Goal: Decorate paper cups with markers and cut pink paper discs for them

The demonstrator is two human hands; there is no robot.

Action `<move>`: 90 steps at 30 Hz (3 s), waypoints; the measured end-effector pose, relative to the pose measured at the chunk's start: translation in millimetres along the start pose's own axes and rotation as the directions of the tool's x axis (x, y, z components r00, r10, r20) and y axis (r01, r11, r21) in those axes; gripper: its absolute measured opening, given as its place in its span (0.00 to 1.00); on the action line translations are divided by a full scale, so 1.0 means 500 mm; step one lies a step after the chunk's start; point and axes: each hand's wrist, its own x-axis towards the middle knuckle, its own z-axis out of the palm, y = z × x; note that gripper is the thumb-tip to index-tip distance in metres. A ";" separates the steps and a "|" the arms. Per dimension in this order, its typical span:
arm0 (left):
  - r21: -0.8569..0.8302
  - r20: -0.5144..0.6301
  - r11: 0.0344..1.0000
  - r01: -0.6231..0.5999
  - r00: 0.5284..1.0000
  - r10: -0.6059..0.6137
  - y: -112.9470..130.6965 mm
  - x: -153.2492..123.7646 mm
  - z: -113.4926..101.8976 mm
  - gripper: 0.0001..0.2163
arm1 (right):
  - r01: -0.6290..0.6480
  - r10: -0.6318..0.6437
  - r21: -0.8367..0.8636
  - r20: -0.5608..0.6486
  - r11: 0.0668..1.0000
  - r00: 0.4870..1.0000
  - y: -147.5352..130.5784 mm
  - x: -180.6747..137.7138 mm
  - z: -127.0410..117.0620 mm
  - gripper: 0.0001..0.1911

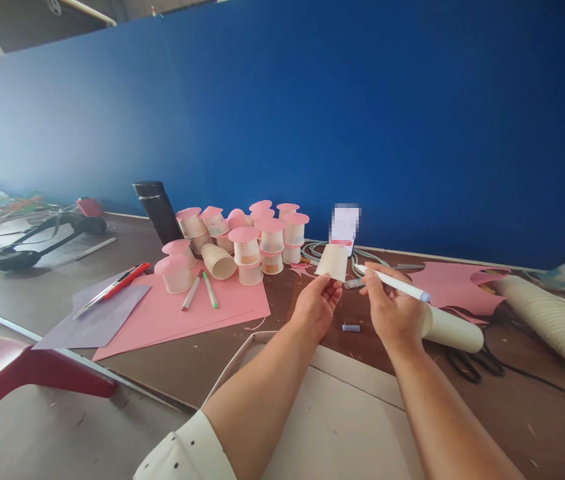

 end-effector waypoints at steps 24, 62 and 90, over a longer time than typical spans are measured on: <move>0.061 0.053 0.998 0.027 0.998 -0.030 -0.009 0.004 -0.002 0.02 | 0.069 -0.049 -0.132 0.145 0.989 0.988 0.020 -0.005 0.002 0.16; 0.049 0.095 0.996 0.076 0.992 -0.080 -0.002 -0.005 0.000 0.04 | 0.085 -0.060 -0.196 0.130 0.977 0.990 0.015 -0.004 0.001 0.14; 0.066 0.046 0.995 0.072 0.996 -0.075 0.002 0.000 -0.004 0.04 | 0.068 -0.044 -0.220 0.112 0.973 0.993 0.018 0.000 0.002 0.13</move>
